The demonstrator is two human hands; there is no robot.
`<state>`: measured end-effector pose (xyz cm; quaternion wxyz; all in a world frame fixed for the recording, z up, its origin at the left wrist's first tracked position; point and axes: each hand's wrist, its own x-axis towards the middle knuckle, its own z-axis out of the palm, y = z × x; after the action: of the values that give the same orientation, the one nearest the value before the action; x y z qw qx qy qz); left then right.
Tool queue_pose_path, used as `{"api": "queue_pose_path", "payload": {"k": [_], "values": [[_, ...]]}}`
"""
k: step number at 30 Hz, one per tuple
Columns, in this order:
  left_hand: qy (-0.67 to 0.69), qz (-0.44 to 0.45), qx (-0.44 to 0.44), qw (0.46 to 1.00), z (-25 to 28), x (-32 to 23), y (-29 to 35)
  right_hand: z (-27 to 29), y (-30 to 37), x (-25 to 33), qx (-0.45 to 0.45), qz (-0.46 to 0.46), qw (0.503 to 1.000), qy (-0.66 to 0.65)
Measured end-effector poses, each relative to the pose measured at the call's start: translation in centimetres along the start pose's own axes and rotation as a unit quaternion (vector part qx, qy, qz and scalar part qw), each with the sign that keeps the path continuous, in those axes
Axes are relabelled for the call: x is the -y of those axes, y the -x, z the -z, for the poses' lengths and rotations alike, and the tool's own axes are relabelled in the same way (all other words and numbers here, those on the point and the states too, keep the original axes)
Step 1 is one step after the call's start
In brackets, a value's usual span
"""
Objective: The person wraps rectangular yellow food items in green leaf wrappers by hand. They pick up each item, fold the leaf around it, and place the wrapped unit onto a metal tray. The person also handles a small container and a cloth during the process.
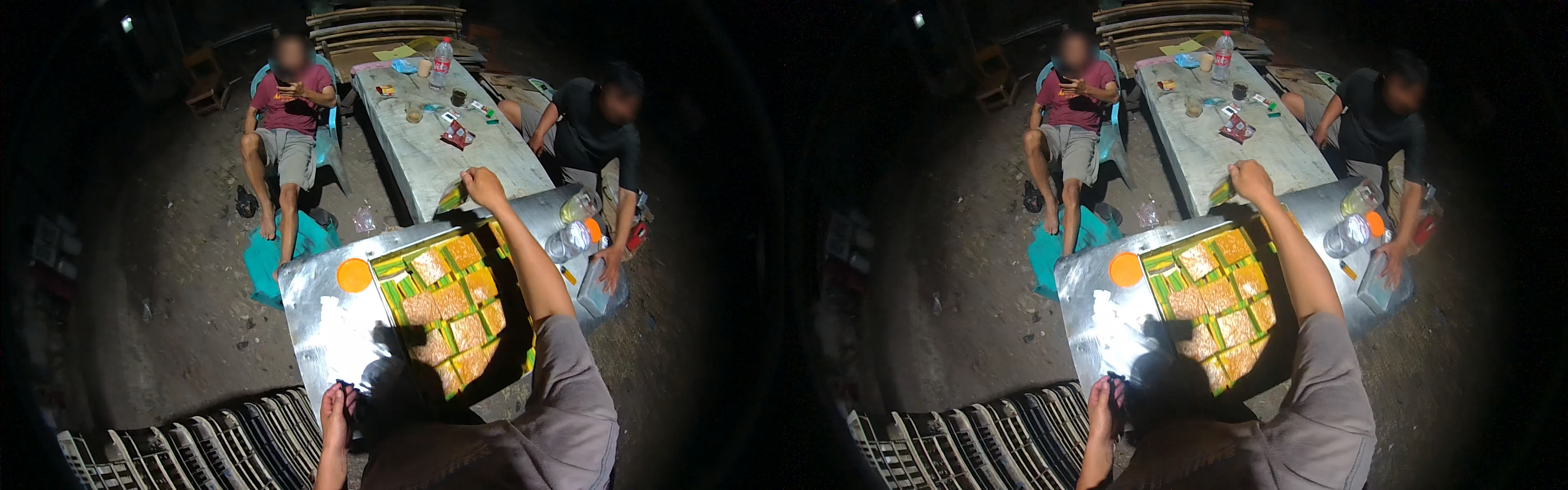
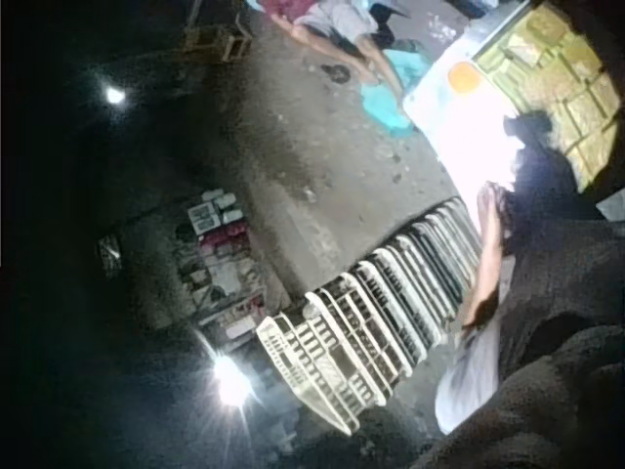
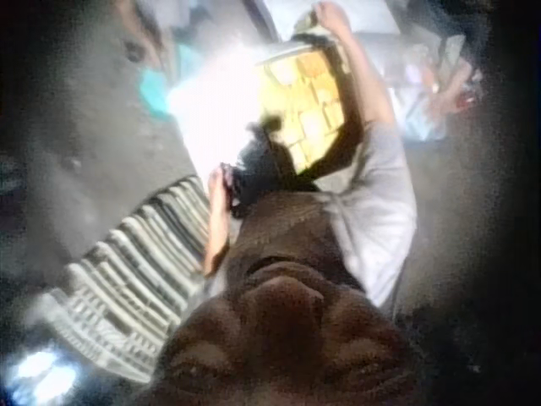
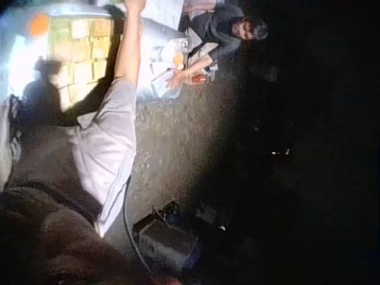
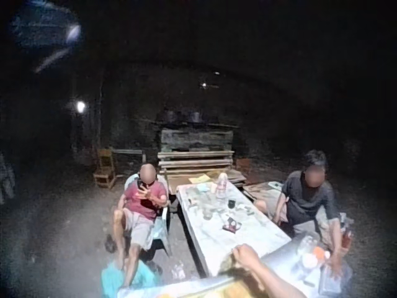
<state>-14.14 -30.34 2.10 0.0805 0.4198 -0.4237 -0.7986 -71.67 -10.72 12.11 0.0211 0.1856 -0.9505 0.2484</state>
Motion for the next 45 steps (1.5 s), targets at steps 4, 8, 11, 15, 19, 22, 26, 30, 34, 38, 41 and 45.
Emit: {"api": "queue_pose_path", "payload": {"k": [4,8,11,15,19,22,26,30,34,38,41,45], "values": [[0.027,-0.002,-0.05,0.998,-2.2,0.2,0.4,-2.6,-8.0,-6.7,-0.147,-0.08,0.986,-0.019],[0.025,-0.023,-0.038,0.999,-3.9,0.2,0.2,-2.9,-7.3,-7.6,-0.185,0.004,0.98,-0.078],[0.075,-0.069,-0.018,0.995,-6.0,-1.8,2.2,-5.6,2.6,1.0,-0.142,0.135,0.966,-0.171],[0.091,-0.124,0.09,0.984,-9.9,-4.2,2.9,-0.3,20.2,9.9,-0.029,0.248,0.942,-0.225],[0.226,0.007,0.314,0.922,-13.7,-3.7,4.4,-4.1,38.8,15.3,0.05,0.275,0.911,-0.305],[0.192,0.074,0.455,0.866,-12.7,0.6,7.4,-3.2,47.4,15.0,-0.021,0.437,0.847,-0.302],[0.049,0.112,0.44,0.89,-12.0,1.4,16.5,-4.7,55.2,7.9,-0.131,0.402,0.887,-0.185],[-0.139,-0.273,0.472,0.827,-11.3,4.4,22.2,-7.7,63.6,3.4,-0.062,-0.2,0.958,-0.194],[-0.436,-0.521,0.572,0.46,-8.7,12.3,17.1,-4.6,67.7,9.7,0.07,-0.348,0.559,-0.749],[-0.261,-0.326,0.421,0.805,-6.7,14.2,20.1,-4.9,66.9,14.9,0.085,-0.182,0.796,-0.571],[-0.091,0.152,0.575,0.799,-7.6,18.8,23.5,2.9,72.0,14.4,-0.205,0.086,0.932,-0.288],[-0.013,0.385,0.592,0.708,-6.5,18.9,23.4,0.5,72.7,9.6,-0.335,0.263,0.89,-0.161]]}}
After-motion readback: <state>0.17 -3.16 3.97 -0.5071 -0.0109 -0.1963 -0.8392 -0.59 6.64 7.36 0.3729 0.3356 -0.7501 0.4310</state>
